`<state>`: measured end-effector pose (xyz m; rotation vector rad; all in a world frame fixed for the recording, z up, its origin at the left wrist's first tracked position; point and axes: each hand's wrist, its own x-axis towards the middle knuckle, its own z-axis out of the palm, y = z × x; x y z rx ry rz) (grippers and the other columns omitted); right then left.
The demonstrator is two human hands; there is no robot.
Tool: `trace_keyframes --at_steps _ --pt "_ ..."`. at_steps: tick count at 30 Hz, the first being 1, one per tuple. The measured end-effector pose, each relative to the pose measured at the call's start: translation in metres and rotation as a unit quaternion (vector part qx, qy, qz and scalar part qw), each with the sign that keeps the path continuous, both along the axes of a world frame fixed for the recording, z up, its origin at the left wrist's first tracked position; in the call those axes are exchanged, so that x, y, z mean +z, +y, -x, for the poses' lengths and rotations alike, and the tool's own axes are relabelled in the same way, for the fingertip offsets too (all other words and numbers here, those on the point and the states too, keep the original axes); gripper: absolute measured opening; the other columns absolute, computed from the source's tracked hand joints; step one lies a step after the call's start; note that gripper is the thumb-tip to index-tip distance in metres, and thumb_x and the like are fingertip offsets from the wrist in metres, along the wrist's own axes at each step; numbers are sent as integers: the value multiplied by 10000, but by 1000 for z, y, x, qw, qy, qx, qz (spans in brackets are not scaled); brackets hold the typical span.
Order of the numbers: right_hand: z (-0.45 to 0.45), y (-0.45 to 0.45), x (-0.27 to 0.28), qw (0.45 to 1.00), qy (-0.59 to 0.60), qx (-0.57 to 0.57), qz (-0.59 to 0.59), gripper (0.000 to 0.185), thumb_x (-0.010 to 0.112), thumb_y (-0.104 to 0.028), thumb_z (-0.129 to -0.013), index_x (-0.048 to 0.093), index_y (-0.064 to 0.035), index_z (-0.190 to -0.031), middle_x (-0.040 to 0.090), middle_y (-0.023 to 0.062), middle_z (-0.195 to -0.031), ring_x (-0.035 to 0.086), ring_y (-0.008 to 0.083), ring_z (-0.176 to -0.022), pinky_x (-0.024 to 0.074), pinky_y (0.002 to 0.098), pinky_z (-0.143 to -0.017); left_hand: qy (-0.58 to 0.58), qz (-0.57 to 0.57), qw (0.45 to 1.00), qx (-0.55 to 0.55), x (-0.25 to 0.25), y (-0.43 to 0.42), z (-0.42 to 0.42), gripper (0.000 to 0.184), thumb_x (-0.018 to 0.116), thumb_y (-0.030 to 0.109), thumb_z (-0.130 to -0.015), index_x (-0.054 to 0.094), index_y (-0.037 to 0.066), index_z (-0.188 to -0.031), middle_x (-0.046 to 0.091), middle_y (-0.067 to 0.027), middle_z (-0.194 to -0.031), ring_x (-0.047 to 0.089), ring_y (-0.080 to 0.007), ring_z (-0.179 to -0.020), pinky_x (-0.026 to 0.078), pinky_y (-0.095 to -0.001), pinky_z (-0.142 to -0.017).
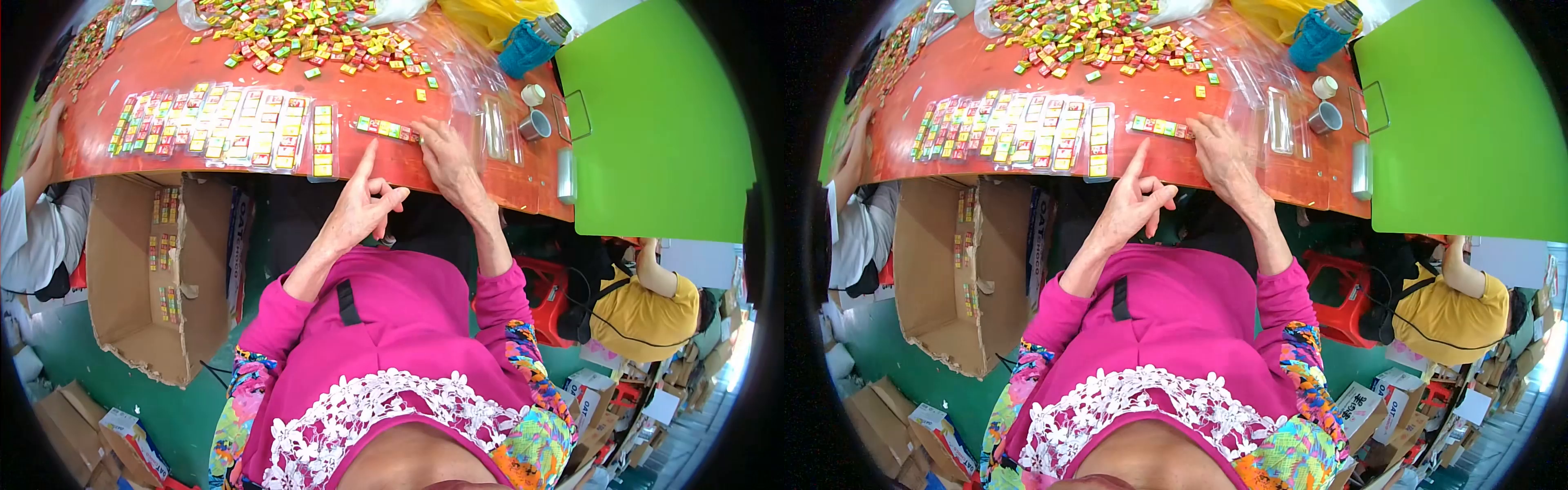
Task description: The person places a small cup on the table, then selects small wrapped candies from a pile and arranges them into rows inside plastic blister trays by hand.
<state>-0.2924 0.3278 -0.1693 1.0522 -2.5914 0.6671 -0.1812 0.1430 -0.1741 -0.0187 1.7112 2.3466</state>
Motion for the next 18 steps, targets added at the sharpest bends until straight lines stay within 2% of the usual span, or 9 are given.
trace_keyframes --at_steps 3,5,7,9,10,13,14,18 --pt "13 2 13 999 -39 -9 -5 242 591 -84 -899 637 -22 -1128 613 159 -1057 570 353 -1047 470 433 -878 8 -38 999 6 -7 -2 -10 779 635 115 -958 138 12 -1549 612 -68 -783 512 -79 -465 415 -212 -434" --pt "29 -3 16 998 -39 -1 -47 189 606 -104 -904 647 -29 -1073 607 150 -997 572 350 -1004 466 448 -853 -4 -22 1000 -12 -10 -2 -21 617 627 98 -960 314 -3 -1481 610 -57 -782 517 -71 -491 419 -205 -449" --pt "44 -9 15 995 -65 39 -58 137 630 -102 -897 651 -18 -1002 612 148 -923 617 328 -894 486 407 -769 -22 12 999 -28 -12 -4 -31 517 624 87 -956 420 7 -1424 623 -50 -804 519 -60 -513 423 -201 -466" --pt "52 -17 16 986 -135 53 -78 134 649 -125 -889 649 -21 -975 627 141 -900 636 305 -844 493 400 -734 -37 27 998 -41 -13 -9 -37 502 644 124 -948 456 -10 -1394 620 -39 -772 539 -55 -540 438 -205 -480" --pt "54 -21 16 979 -188 63 -40 138 661 -135 -883 639 -11 -940 635 115 -816 634 239 -739 489 375 -670 -40 26 998 -37 -17 -11 -40 492 645 126 -948 465 -8 -1387 621 -38 -774 542 -54 -549 440 -204 -485" --pt "57 -27 23 957 -279 58 -49 142 660 -131 -881 634 -2 -934 622 78 -739 604 172 -693 479 332 -641 -44 24 999 -23 -28 -18 -45 468 648 131 -949 488 -2 -1368 624 -36 -781 546 -49 -569 444 -201 -498" --pt "58 -27 21 950 -304 59 -34 162 657 -157 -905 633 3 -913 599 32 -697 565 125 -669 459 283 -617 -44 25 999 -15 -28 -20 -45 461 649 131 -948 493 0 -1362 625 -35 -783 543 -46 -570 444 -200 -501" --pt "54 -28 14 867 -484 41 110 193 669 -222 -934 643 -32 -920 603 -8 -707 552 76 -619 437 227 -563 -41 12 999 20 -34 -32 -45 438 649 126 -949 509 5 -1346 627 -27 -786 523 -35 -563 436 -193 -500"
